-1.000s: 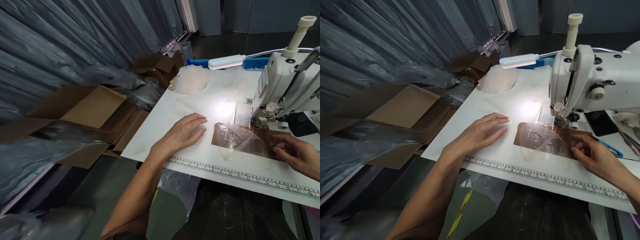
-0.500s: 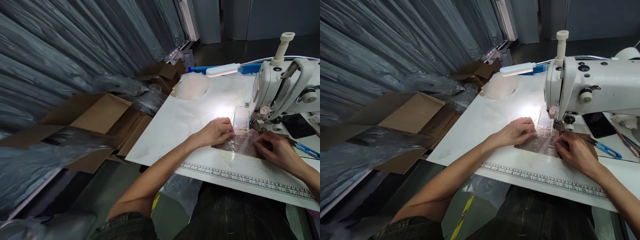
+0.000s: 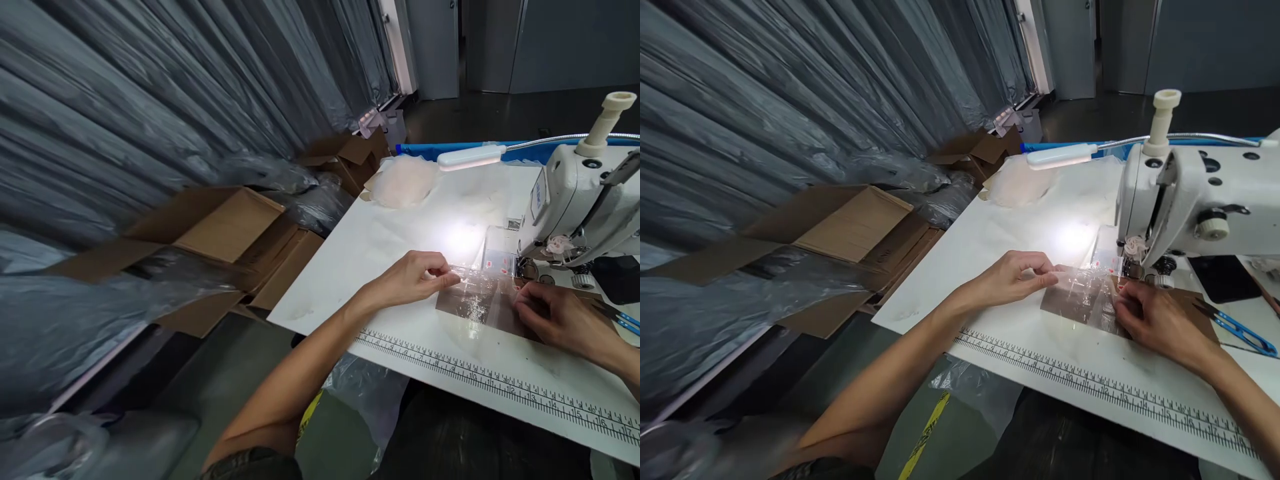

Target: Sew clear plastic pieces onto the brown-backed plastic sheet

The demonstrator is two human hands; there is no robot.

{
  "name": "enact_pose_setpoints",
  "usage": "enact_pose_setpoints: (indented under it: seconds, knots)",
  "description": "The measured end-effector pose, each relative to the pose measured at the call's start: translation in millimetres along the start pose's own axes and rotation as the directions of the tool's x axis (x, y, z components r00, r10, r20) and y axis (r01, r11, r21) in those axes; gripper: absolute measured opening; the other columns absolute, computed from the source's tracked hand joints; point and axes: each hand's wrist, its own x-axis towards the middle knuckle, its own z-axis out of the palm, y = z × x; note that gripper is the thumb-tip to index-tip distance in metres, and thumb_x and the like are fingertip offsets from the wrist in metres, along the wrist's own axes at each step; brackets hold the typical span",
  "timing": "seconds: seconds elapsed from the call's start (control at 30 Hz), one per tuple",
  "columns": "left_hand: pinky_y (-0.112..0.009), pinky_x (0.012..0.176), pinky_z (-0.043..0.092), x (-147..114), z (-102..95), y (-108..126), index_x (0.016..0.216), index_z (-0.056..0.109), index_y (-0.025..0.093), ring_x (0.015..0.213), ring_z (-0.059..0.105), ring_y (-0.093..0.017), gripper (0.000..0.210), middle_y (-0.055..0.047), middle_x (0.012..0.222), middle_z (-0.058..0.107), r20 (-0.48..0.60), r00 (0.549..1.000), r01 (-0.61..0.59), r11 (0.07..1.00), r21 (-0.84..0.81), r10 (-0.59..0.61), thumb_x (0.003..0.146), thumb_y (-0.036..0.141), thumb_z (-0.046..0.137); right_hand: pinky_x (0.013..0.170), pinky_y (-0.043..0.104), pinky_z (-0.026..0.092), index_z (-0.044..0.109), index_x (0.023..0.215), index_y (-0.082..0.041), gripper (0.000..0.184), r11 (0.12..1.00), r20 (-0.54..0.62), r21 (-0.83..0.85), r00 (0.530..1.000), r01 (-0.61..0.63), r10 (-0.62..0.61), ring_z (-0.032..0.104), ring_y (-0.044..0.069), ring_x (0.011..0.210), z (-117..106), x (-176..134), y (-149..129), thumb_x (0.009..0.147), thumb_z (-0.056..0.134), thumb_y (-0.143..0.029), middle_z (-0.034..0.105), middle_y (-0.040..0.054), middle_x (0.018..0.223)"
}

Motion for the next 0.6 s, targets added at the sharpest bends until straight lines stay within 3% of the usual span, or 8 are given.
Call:
enact_pose_setpoints:
  seconds: [0.1,0.2,0.33,0.43,0.5,0.57,0.6]
  knots:
    - [-0.026,0.069,0.043,-20,-8.3,-6,0.087,0.063,0.017,0.08,0.061,-0.015,0.029,-0.004,0.088,0.066,-0.057,0.998,0.032,0.983,0.179,-0.022,0.096,0.041,0.05,0.059,0.03,0.05,0.055,0.073,-0.022,0.024,0.987,-0.074,0.004,0.985,0.159,-0.158,0.061,0.016,0.065,8,-6,-3,0.089,0.045,-0.038,0.064,0.0059,0.078]
    - [-0.025,0.066,0.04,-43,-11.8,-13,0.087,0.063,0.018,0.077,0.059,-0.015,0.029,-0.003,0.086,0.064,-0.086,0.991,0.123,0.959,0.255,-0.105,0.098,0.04,0.048,0.071,0.031,0.055,0.057,0.072,-0.022,0.022,0.96,-0.101,0.031,0.956,0.279,-0.275,0.066,0.019,0.085,15,-9,-7,0.089,0.047,-0.032,0.066,0.009,0.097]
    - [-0.023,0.058,0.032,-67,-16.2,-21,0.068,0.056,0.016,0.061,0.049,-0.011,0.04,0.001,0.066,0.055,-0.068,0.981,0.191,0.947,0.258,-0.18,0.097,0.042,0.048,0.072,0.03,0.057,0.06,0.071,-0.023,0.02,0.951,-0.114,0.064,0.949,0.303,-0.295,0.067,0.02,0.083,24,-14,-2,0.086,0.052,-0.032,0.067,0.0077,0.095]
    - [-0.022,0.061,0.036,-69,-29.0,-28,0.069,0.059,0.017,0.064,0.052,-0.011,0.034,0.002,0.069,0.058,-0.192,0.961,0.237,0.954,0.187,-0.201,0.093,0.04,0.055,0.07,0.028,0.057,0.063,0.073,-0.023,0.021,0.954,-0.134,0.114,0.956,0.277,-0.262,0.067,0.021,0.084,36,-18,15,0.085,0.056,-0.038,0.068,0.0074,0.097]
    - [-0.024,0.073,0.043,-60,-42.0,-38,0.083,0.065,0.019,0.079,0.059,-0.014,0.02,-0.001,0.087,0.065,-0.386,0.897,0.276,0.955,0.112,-0.214,0.09,0.036,0.061,0.076,0.029,0.057,0.066,0.076,-0.022,0.024,0.955,-0.15,0.137,0.958,0.263,-0.243,0.067,0.023,0.09,43,-20,28,0.085,0.058,-0.043,0.069,0.0081,0.1]
    - [-0.027,0.083,0.046,-44,-54.4,-52,0.088,0.066,0.019,0.09,0.061,-0.017,0.016,-0.004,0.098,0.066,-0.568,0.768,0.364,0.931,0.01,-0.295,0.087,0.035,0.064,0.078,0.03,0.057,0.067,0.077,-0.022,0.027,0.956,-0.161,0.153,0.961,0.249,-0.224,0.067,0.024,0.091,47,-20,37,0.083,0.06,-0.047,0.07,0.0081,0.099]
    - [-0.029,0.089,0.045,-34,-59.3,-61,0.091,0.066,0.019,0.097,0.06,-0.019,0.017,-0.005,0.106,0.065,-0.629,0.682,0.415,0.905,-0.088,-0.374,0.084,0.034,0.067,0.078,0.03,0.057,0.068,0.077,-0.022,0.028,0.956,-0.164,0.158,0.962,0.246,-0.22,0.067,0.025,0.091,48,-19,40,0.082,0.062,-0.049,0.07,0.0077,0.097]
